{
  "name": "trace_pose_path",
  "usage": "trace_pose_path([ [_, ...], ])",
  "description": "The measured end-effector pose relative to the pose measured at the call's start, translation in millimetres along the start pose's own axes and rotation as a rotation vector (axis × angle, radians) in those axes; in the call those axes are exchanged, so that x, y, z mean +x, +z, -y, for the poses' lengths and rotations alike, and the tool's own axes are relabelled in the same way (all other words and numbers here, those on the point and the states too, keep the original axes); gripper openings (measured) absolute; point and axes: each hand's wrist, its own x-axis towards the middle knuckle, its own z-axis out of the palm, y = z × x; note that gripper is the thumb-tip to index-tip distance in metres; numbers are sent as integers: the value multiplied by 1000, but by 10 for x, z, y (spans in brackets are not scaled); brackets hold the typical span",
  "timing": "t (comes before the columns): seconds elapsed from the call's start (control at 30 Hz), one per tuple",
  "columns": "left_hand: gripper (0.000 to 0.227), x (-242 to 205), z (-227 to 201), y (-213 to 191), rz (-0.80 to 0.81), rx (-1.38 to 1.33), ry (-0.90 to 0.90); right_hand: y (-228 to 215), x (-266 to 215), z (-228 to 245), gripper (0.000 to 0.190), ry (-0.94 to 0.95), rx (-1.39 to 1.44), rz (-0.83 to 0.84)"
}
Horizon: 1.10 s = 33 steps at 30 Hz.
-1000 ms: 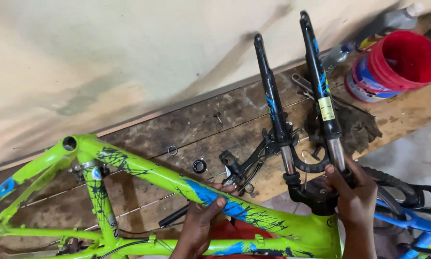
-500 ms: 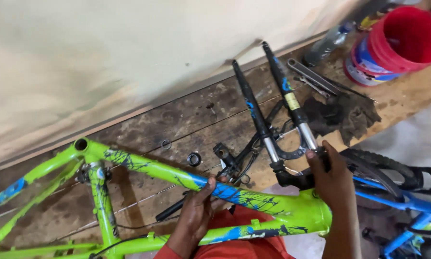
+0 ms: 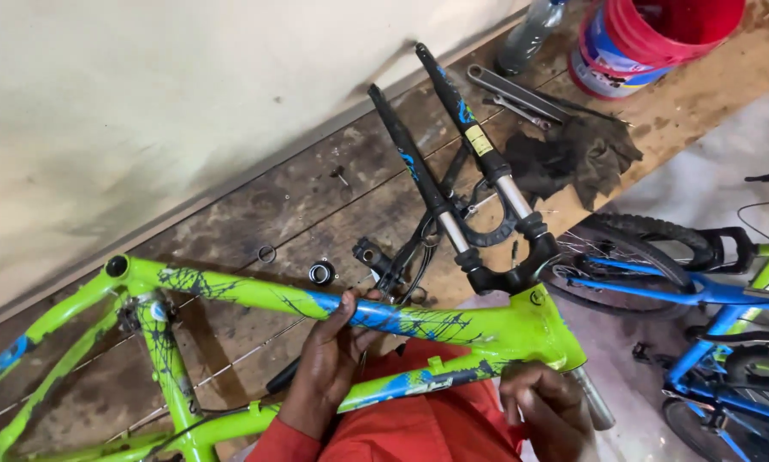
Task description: The person inserts a bicycle fork into the head tube of a green bicycle frame and secures it. They then pick up small metal rings and wipe them with a black cloth.
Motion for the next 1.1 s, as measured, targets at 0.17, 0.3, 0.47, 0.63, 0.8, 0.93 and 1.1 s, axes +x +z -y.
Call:
trace_pose_path([
  [0.17, 24, 27, -70, -4, 41, 55, 9, -252, -173, -166, 28, 300, 171, 258],
  [0.3, 22, 76, -101, -9, 38, 72, 12, -93, 118, -747, 21, 825, -92, -89],
  [0.47, 16, 141, -36, -88, 48, 18, -12, 239, 996, -617, 24, 721, -36, -41],
  [0.63, 21, 53, -61, -12, 16, 1, -26, 190, 1166, -637, 26, 606, 25, 17],
  [0.8, 23, 27, -104, 51, -14, -17, -20, 76, 1210, -718, 29, 477, 90, 88],
  [0.93, 21, -24, -205, 110, -28, -25, -39, 25, 1298, -778, 32, 393, 163, 132],
  [1.1, 18, -42, -273, 96, 5, -17, 24, -116, 1377, -839, 34, 290, 232, 174],
])
